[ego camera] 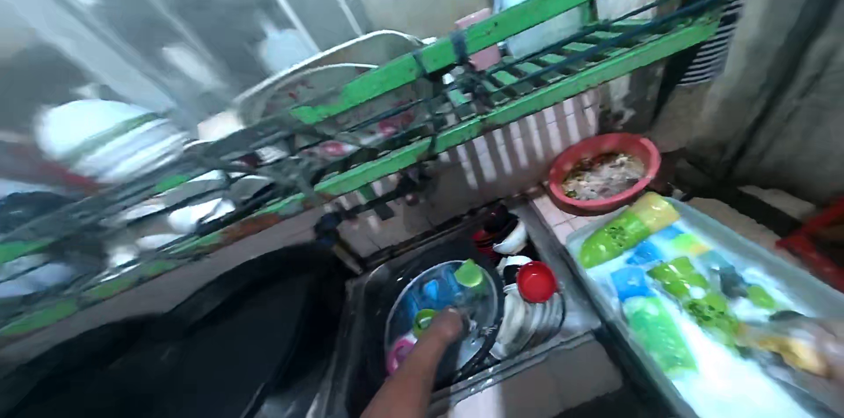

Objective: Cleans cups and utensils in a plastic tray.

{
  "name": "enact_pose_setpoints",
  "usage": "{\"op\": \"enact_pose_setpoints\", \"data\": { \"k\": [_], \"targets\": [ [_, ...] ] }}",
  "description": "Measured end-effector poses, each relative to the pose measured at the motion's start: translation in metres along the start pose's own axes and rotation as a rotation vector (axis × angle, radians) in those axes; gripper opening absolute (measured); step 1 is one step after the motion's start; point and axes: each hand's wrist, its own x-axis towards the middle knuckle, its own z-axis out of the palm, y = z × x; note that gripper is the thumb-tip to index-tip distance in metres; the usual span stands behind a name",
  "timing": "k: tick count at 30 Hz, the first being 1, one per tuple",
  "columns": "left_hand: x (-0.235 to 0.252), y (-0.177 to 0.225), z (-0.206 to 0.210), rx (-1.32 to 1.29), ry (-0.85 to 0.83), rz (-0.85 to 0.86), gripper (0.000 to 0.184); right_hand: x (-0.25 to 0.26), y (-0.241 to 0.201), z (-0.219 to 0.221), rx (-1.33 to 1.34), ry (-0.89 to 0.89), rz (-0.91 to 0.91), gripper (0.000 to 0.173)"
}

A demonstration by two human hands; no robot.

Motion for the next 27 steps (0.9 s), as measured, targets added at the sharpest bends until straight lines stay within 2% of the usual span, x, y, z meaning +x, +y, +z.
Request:
{"op": "enact_pose_setpoints", "data": {
  "k": [2, 4, 8, 11, 14, 15, 18, 19, 21, 23, 25, 27],
  "targets": [
    [0.005, 0.014, -0.007, -0.041, 0.07, 0.099, 0.038, 0.022, 0.04, 0.024, -0.093, -0.009, -0.014, 0.059],
    [0.007, 0.04, -0.03, -0.073, 0.167, 0.215, 0.037, 0.029, 0.047, 0.029, -0.148, -0.092, 0.042, 0.064],
    [-0.034, 0.134, -0.077, -0.185, 0.298, 0.453, 0.032, 0.028, 0.042, 0.025, -0.134, -0.167, 0.033, 0.056],
    [-0.087, 0.211, -0.082, -0.182, 0.216, 0.657, 0.032, 0.025, 0.049, 0.027, 0.076, -0.019, -0.03, 0.043],
    [-0.123, 0.272, -0.055, -0.231, 0.026, 0.938, 0.032, 0.014, 0.053, 0.02, 0.494, 0.207, 0.123, 0.052],
    [-0.128, 0.289, -0.041, -0.277, -0.017, 0.981, 0.032, 0.01, 0.056, 0.019, 0.64, 0.316, 0.175, 0.056],
    [-0.138, 0.335, -0.011, -0.442, -0.123, 0.84, 0.045, 0.005, 0.066, 0.018, 1.061, 0.583, 0.243, 0.073],
    [-0.139, 0.348, -0.004, -0.545, -0.119, 0.767, 0.052, 0.006, 0.069, 0.018, 1.191, 0.637, 0.234, 0.077],
    [-0.135, 0.372, 0.003, -0.71, -0.027, 0.619, 0.066, 0.008, 0.076, 0.017, 1.432, 0.68, 0.181, 0.076],
    [-0.118, 0.392, -0.005, -0.598, 0.191, 0.56, 0.069, 0.011, 0.083, 0.016, 1.622, 0.659, 0.105, 0.069],
    [-0.093, 0.403, -0.016, -0.297, 0.38, 0.49, 0.065, 0.014, 0.092, 0.018, 1.736, 0.608, 0.029, 0.063],
    [-0.074, 0.409, -0.024, -0.127, 0.337, 0.398, 0.067, 0.018, 0.098, 0.02, 1.792, 0.58, -0.04, 0.062]
  ]
}}
